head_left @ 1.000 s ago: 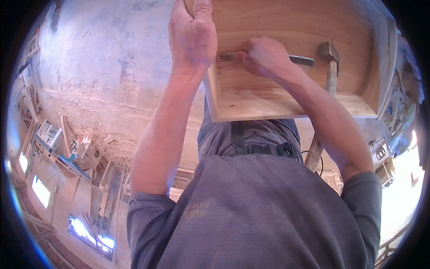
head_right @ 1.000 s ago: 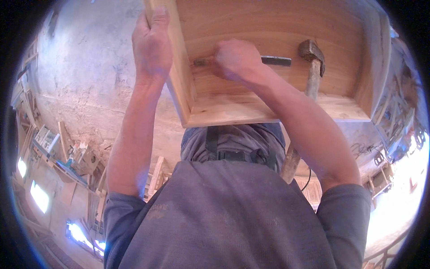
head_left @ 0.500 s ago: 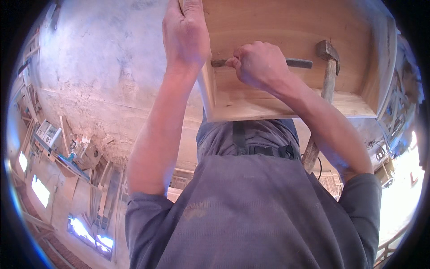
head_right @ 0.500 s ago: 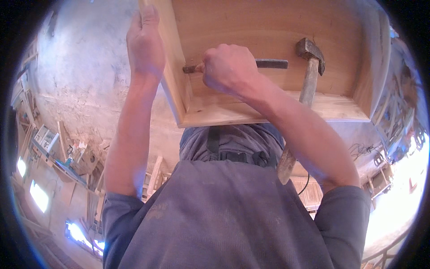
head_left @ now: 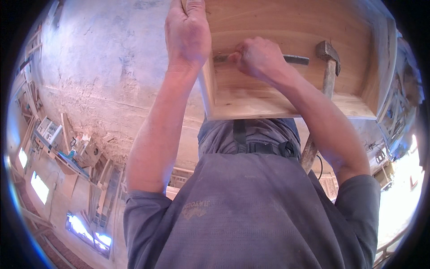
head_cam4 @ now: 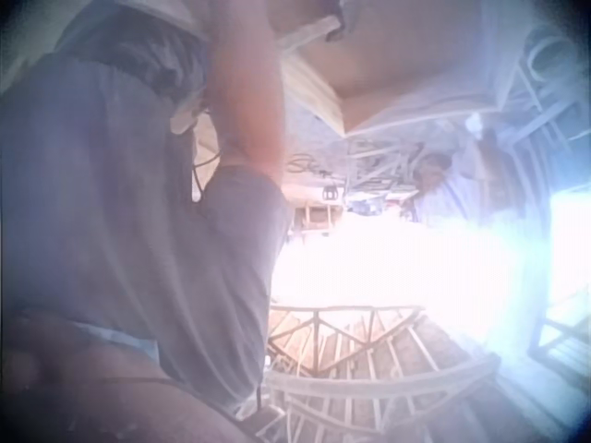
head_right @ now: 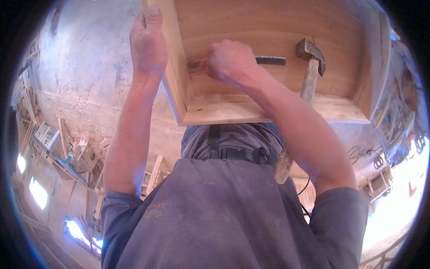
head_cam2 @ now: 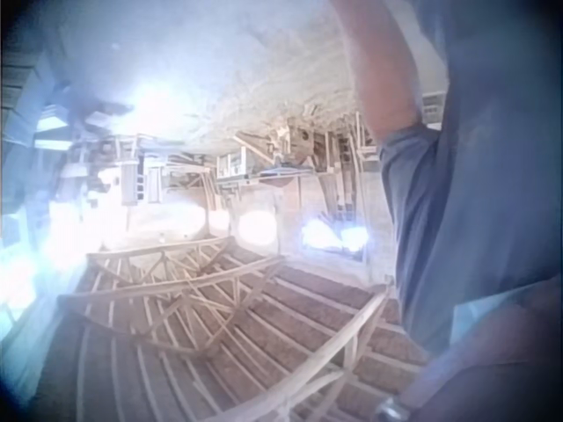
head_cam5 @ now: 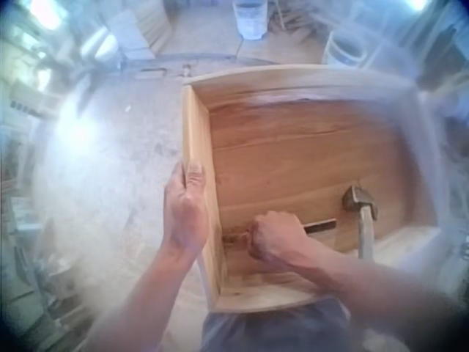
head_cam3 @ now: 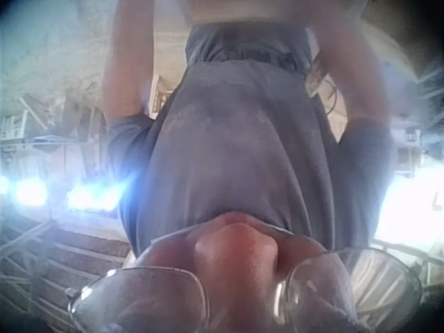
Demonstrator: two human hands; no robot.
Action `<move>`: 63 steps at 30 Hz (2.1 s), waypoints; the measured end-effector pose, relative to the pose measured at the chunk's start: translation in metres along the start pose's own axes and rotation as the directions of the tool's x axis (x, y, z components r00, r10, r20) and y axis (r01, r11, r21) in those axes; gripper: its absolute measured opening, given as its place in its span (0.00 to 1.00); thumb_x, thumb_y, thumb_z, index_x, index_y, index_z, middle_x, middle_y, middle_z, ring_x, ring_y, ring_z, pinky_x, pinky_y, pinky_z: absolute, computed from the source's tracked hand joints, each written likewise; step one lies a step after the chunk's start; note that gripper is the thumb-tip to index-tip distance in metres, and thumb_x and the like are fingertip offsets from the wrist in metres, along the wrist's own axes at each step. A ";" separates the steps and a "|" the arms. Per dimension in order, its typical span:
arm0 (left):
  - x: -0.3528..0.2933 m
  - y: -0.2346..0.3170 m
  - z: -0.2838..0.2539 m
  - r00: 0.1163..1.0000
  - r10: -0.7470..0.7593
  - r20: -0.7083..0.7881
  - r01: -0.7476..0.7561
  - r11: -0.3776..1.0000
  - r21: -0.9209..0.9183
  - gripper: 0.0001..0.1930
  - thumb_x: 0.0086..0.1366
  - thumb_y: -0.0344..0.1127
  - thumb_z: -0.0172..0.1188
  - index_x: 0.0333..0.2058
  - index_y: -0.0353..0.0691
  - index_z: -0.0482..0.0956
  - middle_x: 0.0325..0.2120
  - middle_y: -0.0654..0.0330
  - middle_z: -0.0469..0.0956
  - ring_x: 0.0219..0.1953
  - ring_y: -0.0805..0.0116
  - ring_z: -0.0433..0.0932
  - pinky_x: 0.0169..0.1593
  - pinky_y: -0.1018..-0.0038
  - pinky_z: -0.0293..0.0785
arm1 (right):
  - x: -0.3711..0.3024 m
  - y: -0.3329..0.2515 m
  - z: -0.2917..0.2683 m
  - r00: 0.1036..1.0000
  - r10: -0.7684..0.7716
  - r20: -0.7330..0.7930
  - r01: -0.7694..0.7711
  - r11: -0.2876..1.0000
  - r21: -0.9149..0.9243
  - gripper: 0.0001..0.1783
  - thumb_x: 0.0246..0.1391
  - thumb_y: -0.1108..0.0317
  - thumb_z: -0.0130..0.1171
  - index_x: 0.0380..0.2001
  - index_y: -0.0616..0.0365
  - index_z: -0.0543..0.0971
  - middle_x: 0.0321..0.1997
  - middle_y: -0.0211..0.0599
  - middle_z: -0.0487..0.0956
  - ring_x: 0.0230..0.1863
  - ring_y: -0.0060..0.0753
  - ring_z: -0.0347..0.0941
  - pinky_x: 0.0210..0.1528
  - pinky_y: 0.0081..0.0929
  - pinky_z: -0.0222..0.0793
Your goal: The person uses a chisel and mallet to carve and shape the edges of a wooden box. They repeatedly position the chisel and strike it with the mallet to remove wood shavings from the box's interior and exterior edges.
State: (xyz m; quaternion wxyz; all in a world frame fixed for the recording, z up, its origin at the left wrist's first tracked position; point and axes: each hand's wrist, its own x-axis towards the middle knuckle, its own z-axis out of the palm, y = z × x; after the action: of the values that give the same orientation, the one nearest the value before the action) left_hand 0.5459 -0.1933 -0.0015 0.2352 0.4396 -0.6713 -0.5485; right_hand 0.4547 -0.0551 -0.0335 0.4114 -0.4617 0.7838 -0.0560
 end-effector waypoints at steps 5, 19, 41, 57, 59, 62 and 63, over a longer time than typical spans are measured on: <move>0.002 0.010 -0.002 0.996 -0.087 -0.006 0.087 0.987 0.132 0.23 0.79 0.49 0.48 0.46 0.30 0.78 0.33 0.61 0.77 0.37 0.71 0.72 0.45 0.70 0.70 | 0.005 -0.009 -0.007 0.996 0.053 0.069 -0.049 0.997 -0.062 0.20 0.57 0.52 0.61 0.35 0.59 0.87 0.37 0.56 0.85 0.43 0.57 0.83 0.48 0.50 0.79; 0.001 0.006 -0.006 0.998 -0.064 0.011 0.060 0.979 0.195 0.25 0.78 0.50 0.49 0.48 0.28 0.78 0.33 0.56 0.79 0.37 0.70 0.74 0.45 0.70 0.71 | 0.007 0.012 0.001 0.993 0.096 0.063 -0.095 0.995 -0.012 0.19 0.59 0.52 0.61 0.40 0.55 0.88 0.41 0.54 0.85 0.46 0.58 0.81 0.52 0.49 0.76; -0.005 0.011 0.000 0.998 -0.058 -0.003 0.058 0.998 0.021 0.20 0.79 0.46 0.46 0.40 0.33 0.76 0.28 0.60 0.75 0.32 0.70 0.71 0.37 0.69 0.70 | -0.022 -0.011 -0.012 0.999 -0.008 -0.037 0.006 0.999 -0.038 0.19 0.60 0.52 0.61 0.30 0.57 0.88 0.31 0.53 0.84 0.37 0.58 0.82 0.41 0.50 0.78; -0.008 0.021 0.004 0.998 -0.067 -0.006 0.067 0.988 0.138 0.22 0.78 0.48 0.47 0.43 0.30 0.77 0.30 0.56 0.77 0.35 0.67 0.73 0.41 0.66 0.71 | 0.002 0.001 0.006 0.996 0.090 0.010 -0.090 0.996 -0.018 0.19 0.60 0.51 0.58 0.35 0.54 0.88 0.38 0.53 0.85 0.45 0.58 0.82 0.50 0.50 0.77; -0.004 0.013 0.005 0.998 -0.060 -0.036 0.067 0.960 0.270 0.27 0.77 0.51 0.48 0.50 0.27 0.78 0.35 0.53 0.81 0.39 0.66 0.76 0.49 0.68 0.72 | -0.001 0.004 0.002 0.999 0.049 -0.009 -0.049 0.999 -0.013 0.19 0.60 0.51 0.58 0.35 0.55 0.88 0.38 0.54 0.85 0.44 0.58 0.82 0.50 0.50 0.77; -0.002 0.006 -0.002 0.999 -0.024 -0.037 0.036 0.924 0.380 0.29 0.77 0.53 0.48 0.51 0.26 0.78 0.36 0.49 0.82 0.41 0.60 0.78 0.52 0.66 0.71 | -0.001 0.011 -0.001 0.999 0.044 0.025 -0.043 0.998 -0.038 0.20 0.59 0.51 0.59 0.35 0.56 0.88 0.38 0.55 0.85 0.44 0.59 0.82 0.50 0.50 0.77; -0.004 0.006 -0.002 0.999 -0.031 -0.022 0.036 0.947 0.319 0.26 0.77 0.51 0.48 0.47 0.28 0.77 0.34 0.50 0.80 0.39 0.61 0.77 0.48 0.65 0.71 | -0.002 0.013 0.000 0.997 0.054 0.052 -0.051 0.997 -0.052 0.20 0.59 0.51 0.59 0.35 0.57 0.88 0.38 0.56 0.85 0.45 0.59 0.82 0.50 0.50 0.77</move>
State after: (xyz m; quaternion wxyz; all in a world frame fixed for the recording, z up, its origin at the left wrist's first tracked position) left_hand 0.5474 -0.1903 0.0054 0.1572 0.4879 -0.7416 -0.4328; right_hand 0.4468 -0.0459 -0.0384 0.4218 -0.4524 0.7857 -0.0130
